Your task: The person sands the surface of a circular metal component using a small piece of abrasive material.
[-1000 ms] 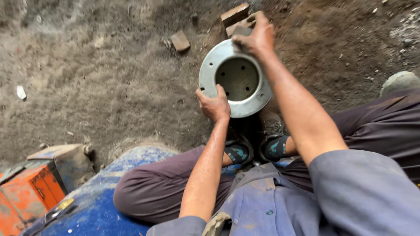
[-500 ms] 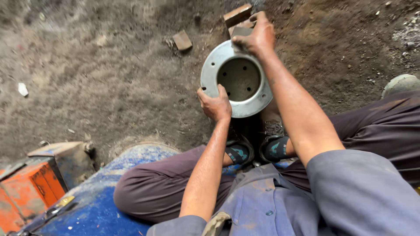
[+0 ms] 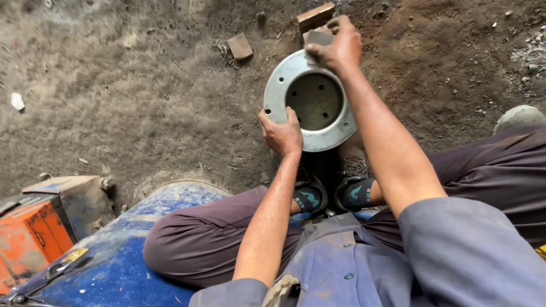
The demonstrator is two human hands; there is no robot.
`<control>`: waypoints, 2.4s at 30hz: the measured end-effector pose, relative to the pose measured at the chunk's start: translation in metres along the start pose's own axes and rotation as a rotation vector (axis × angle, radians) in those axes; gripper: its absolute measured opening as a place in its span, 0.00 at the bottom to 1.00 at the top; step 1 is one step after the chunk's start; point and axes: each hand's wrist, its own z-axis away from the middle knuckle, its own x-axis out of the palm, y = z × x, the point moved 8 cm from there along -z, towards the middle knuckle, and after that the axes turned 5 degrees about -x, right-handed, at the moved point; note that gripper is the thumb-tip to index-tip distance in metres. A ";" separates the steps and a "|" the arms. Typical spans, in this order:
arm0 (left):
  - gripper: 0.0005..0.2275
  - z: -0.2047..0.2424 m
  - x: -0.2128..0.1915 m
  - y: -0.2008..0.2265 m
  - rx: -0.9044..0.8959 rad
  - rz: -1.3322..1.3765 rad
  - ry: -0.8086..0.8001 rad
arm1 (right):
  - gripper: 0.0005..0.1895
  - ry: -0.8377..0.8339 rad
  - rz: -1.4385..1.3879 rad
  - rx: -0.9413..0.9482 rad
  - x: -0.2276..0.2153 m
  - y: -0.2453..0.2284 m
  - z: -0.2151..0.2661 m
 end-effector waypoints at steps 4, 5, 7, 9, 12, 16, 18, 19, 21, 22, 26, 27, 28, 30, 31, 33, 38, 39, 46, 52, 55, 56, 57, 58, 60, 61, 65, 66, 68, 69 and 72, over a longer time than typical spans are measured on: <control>0.27 0.001 0.003 -0.005 -0.018 0.004 -0.016 | 0.37 -0.033 0.071 -0.060 0.004 0.002 -0.009; 0.27 0.002 0.004 -0.007 -0.031 0.001 -0.015 | 0.40 -0.052 0.100 -0.048 0.003 0.013 -0.010; 0.28 0.000 0.003 -0.005 0.017 0.008 0.012 | 0.40 -0.054 0.067 -0.113 -0.009 0.034 -0.008; 0.28 -0.001 0.003 -0.008 -0.009 0.010 0.008 | 0.41 -0.041 0.029 -0.171 -0.016 0.045 -0.007; 0.28 -0.003 0.007 -0.008 -0.010 0.003 -0.006 | 0.42 -0.067 -0.006 -0.063 -0.012 0.057 -0.010; 0.27 -0.001 0.005 -0.008 0.009 0.006 0.021 | 0.44 -0.121 0.108 -0.164 0.026 -0.005 -0.014; 0.27 -0.001 0.005 -0.006 0.008 -0.005 0.025 | 0.45 -0.237 0.341 -0.056 0.047 -0.025 -0.007; 0.28 -0.002 0.005 -0.007 -0.003 -0.020 0.028 | 0.45 -0.232 0.334 -0.057 0.055 -0.036 0.000; 0.28 -0.002 0.004 -0.007 0.002 -0.021 0.032 | 0.45 0.064 0.405 -0.504 0.048 -0.084 0.019; 0.28 -0.002 0.004 -0.006 0.000 -0.023 0.033 | 0.45 0.068 0.407 -0.501 0.043 -0.081 0.021; 0.27 0.000 0.006 -0.012 -0.036 -0.030 0.026 | 0.42 -0.050 0.215 -0.186 0.015 -0.029 0.010; 0.27 -0.001 0.006 -0.010 -0.001 -0.018 0.042 | 0.42 0.000 0.184 -0.076 0.000 -0.009 0.007; 0.27 -0.001 0.006 -0.006 0.036 0.002 0.057 | 0.42 -0.002 0.191 -0.078 -0.010 0.002 0.005; 0.27 -0.001 0.005 -0.007 0.017 0.002 0.053 | 0.46 -0.048 0.128 0.014 -0.025 0.030 0.001; 0.27 0.000 0.005 -0.007 0.003 -0.001 0.051 | 0.46 -0.049 0.134 0.010 -0.027 0.037 0.001; 0.28 -0.003 0.006 -0.007 -0.013 -0.008 0.015 | 0.44 -0.019 0.067 0.009 -0.021 0.040 0.002; 0.27 -0.001 0.008 -0.008 0.003 -0.003 0.011 | 0.47 -0.068 0.231 -0.145 0.030 0.000 -0.009; 0.28 -0.001 0.007 -0.009 -0.007 -0.014 0.018 | 0.51 -0.077 0.293 -0.213 0.049 -0.017 -0.004; 0.28 -0.003 0.008 -0.011 -0.002 -0.011 0.045 | 0.35 -0.130 0.309 -0.210 0.056 -0.047 0.015; 0.27 -0.002 0.007 -0.011 -0.006 -0.020 0.029 | 0.26 -0.005 0.211 -0.076 -0.025 0.015 0.015; 0.28 -0.001 0.004 -0.008 -0.003 -0.020 0.036 | 0.27 -0.049 0.091 0.136 -0.039 0.048 0.019; 0.28 -0.001 0.005 -0.008 -0.003 -0.011 0.039 | 0.27 -0.045 0.094 0.126 -0.038 0.046 0.018; 0.28 -0.001 0.006 -0.007 -0.007 -0.004 0.031 | 0.30 0.006 0.138 0.099 -0.038 0.041 0.014; 0.28 -0.001 0.006 -0.010 -0.012 -0.004 0.022 | 0.32 0.051 0.181 0.077 -0.035 0.038 0.015; 0.27 -0.001 0.005 -0.012 -0.015 -0.019 0.034 | 0.34 0.197 0.350 -0.134 -0.028 0.014 0.013; 0.27 -0.001 0.006 -0.011 -0.016 -0.037 0.043 | 0.37 0.343 0.516 -0.343 -0.029 -0.008 0.016; 0.27 -0.002 0.008 -0.014 -0.024 0.012 0.028 | 0.05 0.020 -0.276 -0.062 0.041 0.001 0.018; 0.27 -0.001 0.008 -0.014 -0.013 0.009 0.036 | 0.15 -0.063 0.085 -0.330 0.052 -0.021 0.025; 0.28 -0.002 0.008 -0.013 0.003 0.014 0.039 | 0.09 0.316 0.171 -0.809 0.040 -0.066 0.056; 0.27 -0.002 0.009 -0.013 0.003 0.012 0.036 | 0.09 0.324 0.177 -0.812 0.033 -0.067 0.055; 0.27 0.000 0.007 -0.014 0.008 0.021 0.035 | 0.07 0.092 0.117 -0.667 0.027 -0.061 0.052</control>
